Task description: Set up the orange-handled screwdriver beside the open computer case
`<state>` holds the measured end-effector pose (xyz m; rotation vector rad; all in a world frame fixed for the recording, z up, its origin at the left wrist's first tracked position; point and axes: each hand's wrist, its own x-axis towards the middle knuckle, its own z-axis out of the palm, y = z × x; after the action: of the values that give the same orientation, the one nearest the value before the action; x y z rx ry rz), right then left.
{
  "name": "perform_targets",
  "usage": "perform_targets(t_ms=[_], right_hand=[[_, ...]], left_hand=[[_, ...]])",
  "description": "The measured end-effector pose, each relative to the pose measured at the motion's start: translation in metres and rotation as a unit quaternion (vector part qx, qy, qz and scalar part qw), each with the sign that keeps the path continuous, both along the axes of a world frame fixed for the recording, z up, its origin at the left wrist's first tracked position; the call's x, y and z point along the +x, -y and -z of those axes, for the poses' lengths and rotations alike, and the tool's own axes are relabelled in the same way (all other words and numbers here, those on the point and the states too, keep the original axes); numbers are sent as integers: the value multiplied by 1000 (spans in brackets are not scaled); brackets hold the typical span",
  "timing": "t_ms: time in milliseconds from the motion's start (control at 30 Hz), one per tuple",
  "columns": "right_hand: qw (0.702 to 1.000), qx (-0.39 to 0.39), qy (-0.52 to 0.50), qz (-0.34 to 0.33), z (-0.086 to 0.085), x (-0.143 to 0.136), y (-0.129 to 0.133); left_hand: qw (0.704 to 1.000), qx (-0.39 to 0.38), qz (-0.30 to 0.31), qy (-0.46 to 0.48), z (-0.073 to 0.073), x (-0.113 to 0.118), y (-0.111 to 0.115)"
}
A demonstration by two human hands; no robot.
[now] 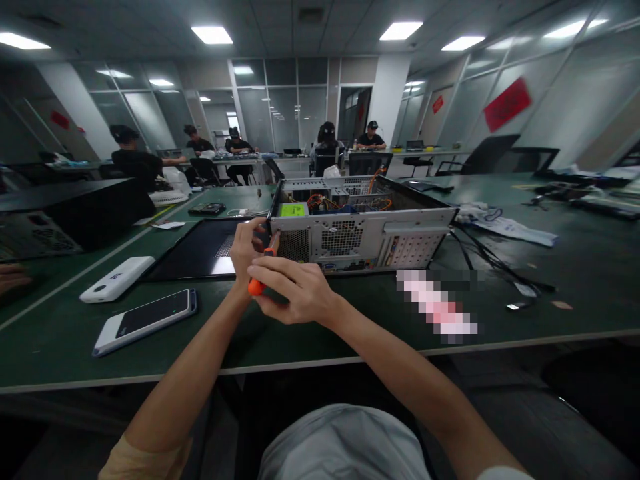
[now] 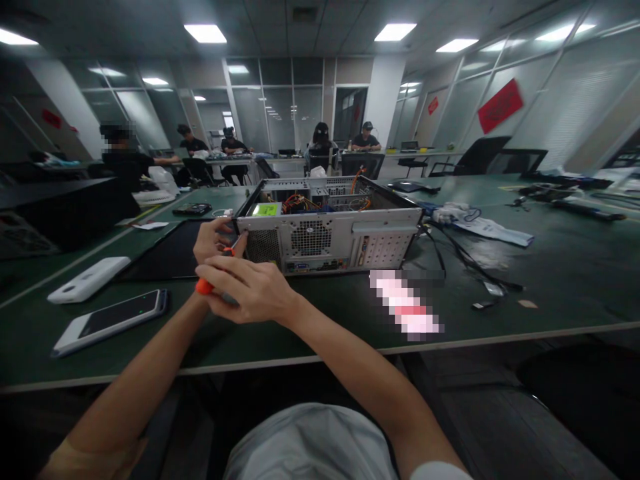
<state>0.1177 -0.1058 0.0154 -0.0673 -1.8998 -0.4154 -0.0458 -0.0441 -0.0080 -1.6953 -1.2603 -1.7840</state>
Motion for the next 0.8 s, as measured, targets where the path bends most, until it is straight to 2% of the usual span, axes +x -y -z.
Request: perform_targets(t_ms=[167,433,633,800], right_hand=[[999,-7,16,51,2,3,-4],[999,-24,7,-35,-2,1,0],[999,-10,12,41,0,3,-2],[998,-6,19,58,1,3,-3]], left_hand=[[1000,-5,24,12,-2,2,1],[998,-29,34,38,7,0,-7],[998,-21,44,35,4,4,-4],[999,-21,42,28,3,4,-3]])
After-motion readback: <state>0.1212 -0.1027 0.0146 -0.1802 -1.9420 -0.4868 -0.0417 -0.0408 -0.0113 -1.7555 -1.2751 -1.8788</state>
